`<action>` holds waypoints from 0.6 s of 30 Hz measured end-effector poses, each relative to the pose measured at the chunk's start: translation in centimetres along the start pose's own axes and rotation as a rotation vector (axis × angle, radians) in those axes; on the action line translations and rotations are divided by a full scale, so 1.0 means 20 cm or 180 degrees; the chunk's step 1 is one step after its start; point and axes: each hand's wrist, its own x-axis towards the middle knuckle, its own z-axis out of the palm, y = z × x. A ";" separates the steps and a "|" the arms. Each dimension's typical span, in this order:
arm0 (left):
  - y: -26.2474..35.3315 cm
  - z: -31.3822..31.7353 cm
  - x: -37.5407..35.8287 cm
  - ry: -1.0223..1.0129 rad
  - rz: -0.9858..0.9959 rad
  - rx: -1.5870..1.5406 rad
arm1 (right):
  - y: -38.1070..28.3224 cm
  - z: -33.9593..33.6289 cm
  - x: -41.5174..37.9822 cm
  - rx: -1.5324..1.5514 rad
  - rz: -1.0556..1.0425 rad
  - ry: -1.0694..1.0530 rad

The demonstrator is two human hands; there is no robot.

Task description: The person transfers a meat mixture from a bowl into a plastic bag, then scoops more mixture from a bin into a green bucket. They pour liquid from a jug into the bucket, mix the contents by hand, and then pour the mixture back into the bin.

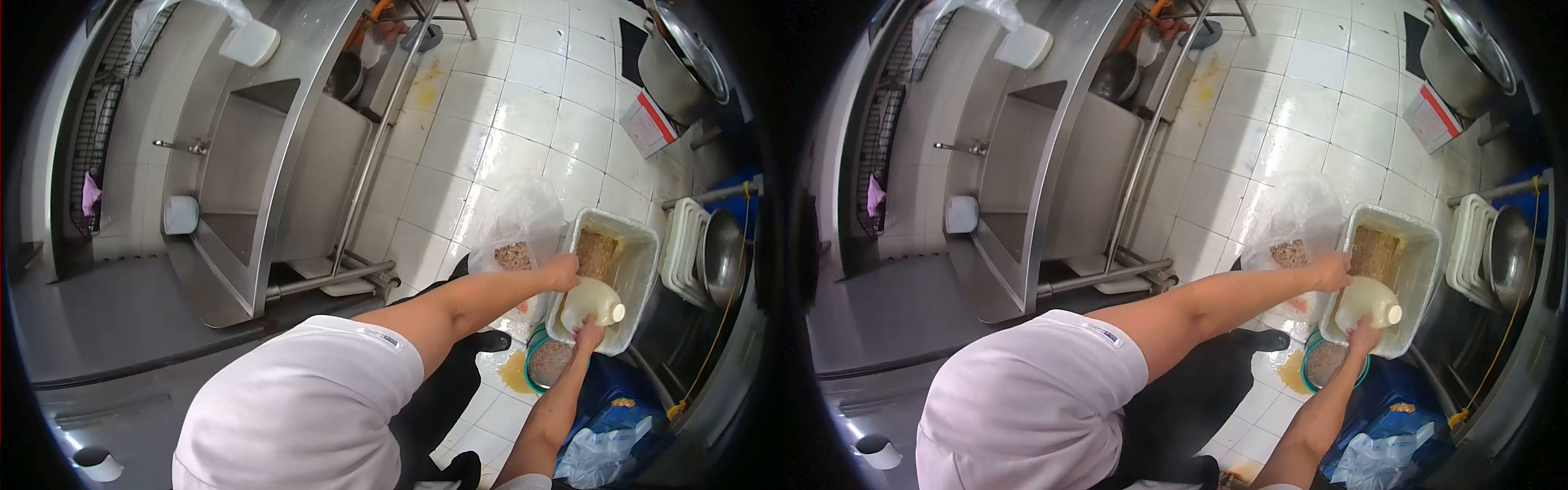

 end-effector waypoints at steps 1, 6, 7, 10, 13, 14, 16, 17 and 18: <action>-0.03 0.07 -0.01 0.0007 0.0089 0.0034 | 0.00 -0.01 -0.02 -0.0150 0.0019 -0.0096; -0.04 0.14 -0.16 -0.0312 0.0097 -0.0389 | -0.03 -0.03 -0.14 -0.0408 -0.0856 0.0034; 0.00 0.11 -0.20 -0.0524 -0.0039 -0.0678 | -0.02 -0.05 -0.20 -0.0799 -0.1389 0.0371; 0.24 -0.12 -0.41 -0.1257 -0.0477 -0.1234 | -0.09 -0.07 -0.56 -0.1948 -0.2591 0.1202; 0.36 -0.29 -0.69 -0.1612 -0.0462 -0.1779 | -0.23 -0.03 -0.94 -0.1697 -0.3242 0.1077; 0.39 -0.31 -0.76 -0.1523 -0.0326 -0.2025 | -0.27 -0.02 -1.03 -0.1239 -0.3126 0.0896; 0.39 -0.44 -0.96 -0.1274 0.0134 -0.2503 | -0.39 0.05 -1.20 -0.0897 -0.3100 0.0566; 0.37 -0.51 -1.05 -0.1098 0.0355 -0.2741 | -0.47 0.09 -1.28 -0.1002 -0.3203 0.0434; 0.35 -0.60 -1.13 -0.0933 0.0588 -0.2969 | -0.55 0.15 -1.39 -0.1622 -0.3432 0.0445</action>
